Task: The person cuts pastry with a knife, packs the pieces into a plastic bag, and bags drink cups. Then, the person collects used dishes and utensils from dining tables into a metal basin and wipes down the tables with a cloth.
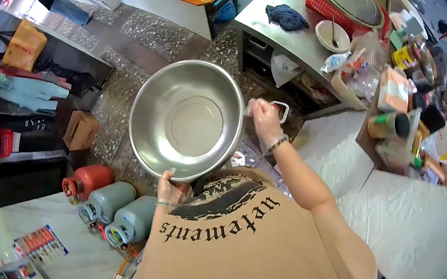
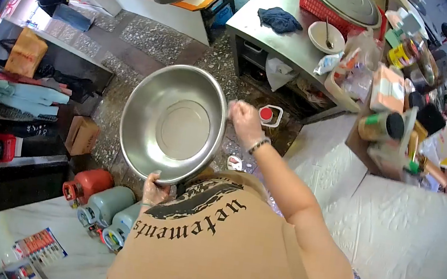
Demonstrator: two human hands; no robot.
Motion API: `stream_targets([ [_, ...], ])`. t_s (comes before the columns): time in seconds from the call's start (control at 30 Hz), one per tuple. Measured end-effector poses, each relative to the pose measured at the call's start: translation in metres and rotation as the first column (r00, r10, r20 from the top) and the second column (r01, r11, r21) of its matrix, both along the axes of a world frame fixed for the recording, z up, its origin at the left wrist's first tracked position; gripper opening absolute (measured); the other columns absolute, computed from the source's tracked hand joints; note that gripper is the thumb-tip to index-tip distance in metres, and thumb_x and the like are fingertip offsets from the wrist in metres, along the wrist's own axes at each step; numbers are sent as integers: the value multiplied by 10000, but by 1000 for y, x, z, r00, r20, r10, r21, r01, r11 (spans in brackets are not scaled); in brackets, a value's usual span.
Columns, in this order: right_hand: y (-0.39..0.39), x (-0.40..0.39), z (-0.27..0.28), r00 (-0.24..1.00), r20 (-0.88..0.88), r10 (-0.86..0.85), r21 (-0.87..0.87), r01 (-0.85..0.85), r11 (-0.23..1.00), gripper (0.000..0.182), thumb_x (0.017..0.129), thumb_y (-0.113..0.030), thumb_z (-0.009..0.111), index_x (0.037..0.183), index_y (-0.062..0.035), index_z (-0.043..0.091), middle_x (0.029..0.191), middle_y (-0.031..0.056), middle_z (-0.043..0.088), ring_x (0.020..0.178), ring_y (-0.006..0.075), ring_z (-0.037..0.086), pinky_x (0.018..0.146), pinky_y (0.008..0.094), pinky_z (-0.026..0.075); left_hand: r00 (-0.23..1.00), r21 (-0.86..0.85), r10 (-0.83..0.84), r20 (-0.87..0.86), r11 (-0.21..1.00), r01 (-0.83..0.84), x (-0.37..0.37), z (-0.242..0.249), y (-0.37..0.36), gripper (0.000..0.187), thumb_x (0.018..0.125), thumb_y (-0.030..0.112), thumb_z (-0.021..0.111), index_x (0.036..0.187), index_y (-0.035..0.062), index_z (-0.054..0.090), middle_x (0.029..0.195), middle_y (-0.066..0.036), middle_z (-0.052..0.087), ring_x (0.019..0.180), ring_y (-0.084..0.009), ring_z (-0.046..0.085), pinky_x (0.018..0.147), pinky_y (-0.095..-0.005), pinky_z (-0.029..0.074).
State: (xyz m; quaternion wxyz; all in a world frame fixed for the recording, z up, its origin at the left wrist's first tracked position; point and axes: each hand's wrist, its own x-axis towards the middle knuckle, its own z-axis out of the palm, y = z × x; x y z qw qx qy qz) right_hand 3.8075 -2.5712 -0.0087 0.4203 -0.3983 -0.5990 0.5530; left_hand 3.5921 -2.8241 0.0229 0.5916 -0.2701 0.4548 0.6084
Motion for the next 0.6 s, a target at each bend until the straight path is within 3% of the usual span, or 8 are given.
stream_targets([
  [0.03, 25, -10, 8, 995, 88, -36, -2, 37, 999, 277, 932, -222, 500, 749, -19, 548, 669, 30, 537, 654, 123, 503, 627, 285, 442, 980, -22, -39, -193, 999, 36, -25, -30, 11, 323, 786, 147, 531, 1074, 3, 500, 1069, -138, 571, 920, -294, 610, 845, -431, 538],
  [0.13, 128, -45, -5, 970, 131, -202, 67, 195, 978, 193, 923, -234, 542, 931, -58, 621, 768, 9, 578, 727, 114, 539, 673, 272, 458, 973, 41, -141, -181, 988, 150, -72, -5, 83, 411, 793, 152, 524, 1161, -20, 461, 1129, -162, 550, 986, -312, 596, 881, -463, 523],
  [0.17, 152, -53, 5, 969, 133, -209, 86, 199, 976, 180, 924, -220, 540, 981, -63, 607, 810, -9, 579, 750, 107, 541, 685, 262, 458, 960, 40, -170, -223, 982, 183, -94, -9, 103, 394, 800, 111, 533, 1173, -2, 472, 1126, -117, 567, 1032, -248, 585, 923, -390, 502],
  [0.27, 247, -56, -37, 933, 167, -320, 56, 315, 948, 312, 891, -186, 551, 1172, -53, 524, 1019, 48, 578, 881, 142, 568, 809, 306, 470, 953, -22, -182, -243, 983, 182, -150, -35, 173, 355, 809, 107, 513, 1150, 19, 462, 1170, -120, 536, 1011, -252, 586, 883, -415, 521],
  [0.33, 296, -52, -45, 843, 363, -396, 126, 377, 918, 446, 860, -163, 564, 1274, -40, 452, 1192, 119, 540, 1064, 227, 550, 931, 359, 427, 945, -32, -217, -244, 976, 216, -177, -18, 225, 334, 808, 104, 509, 1127, 15, 467, 1149, -127, 544, 995, -248, 592, 876, -412, 525],
  [0.47, 386, -32, -61, 657, 513, -552, 325, 446, 834, 633, 743, -186, 629, 1303, 19, 418, 1288, 243, 479, 1209, 351, 458, 1029, 395, 356, 982, -77, -152, -109, 987, 144, -212, -38, 291, 285, 786, 75, 510, 1041, -50, 481, 1016, -153, 570, 904, -272, 616, 796, -391, 558],
  [0.5, 407, -39, -47, 551, 632, -545, 285, 489, 825, 669, 699, -192, 652, 1288, 33, 429, 1263, 277, 478, 1197, 379, 451, 1024, 400, 364, 955, -57, -251, -156, 968, 245, -217, -33, 306, 257, 782, 71, 513, 1013, -40, 496, 1000, -148, 577, 935, -264, 606, 825, -398, 536],
  [0.6, 458, -50, -81, 430, 703, -567, 408, 409, 816, 725, 692, -193, 671, 1335, -9, 391, 1315, 260, 438, 1233, 368, 420, 1034, 405, 356, 926, -101, -320, -200, 947, 305, -235, -29, 340, 242, 779, 79, 512, 1002, -15, 523, 988, -123, 595, 963, -257, 597, 848, -402, 519],
])
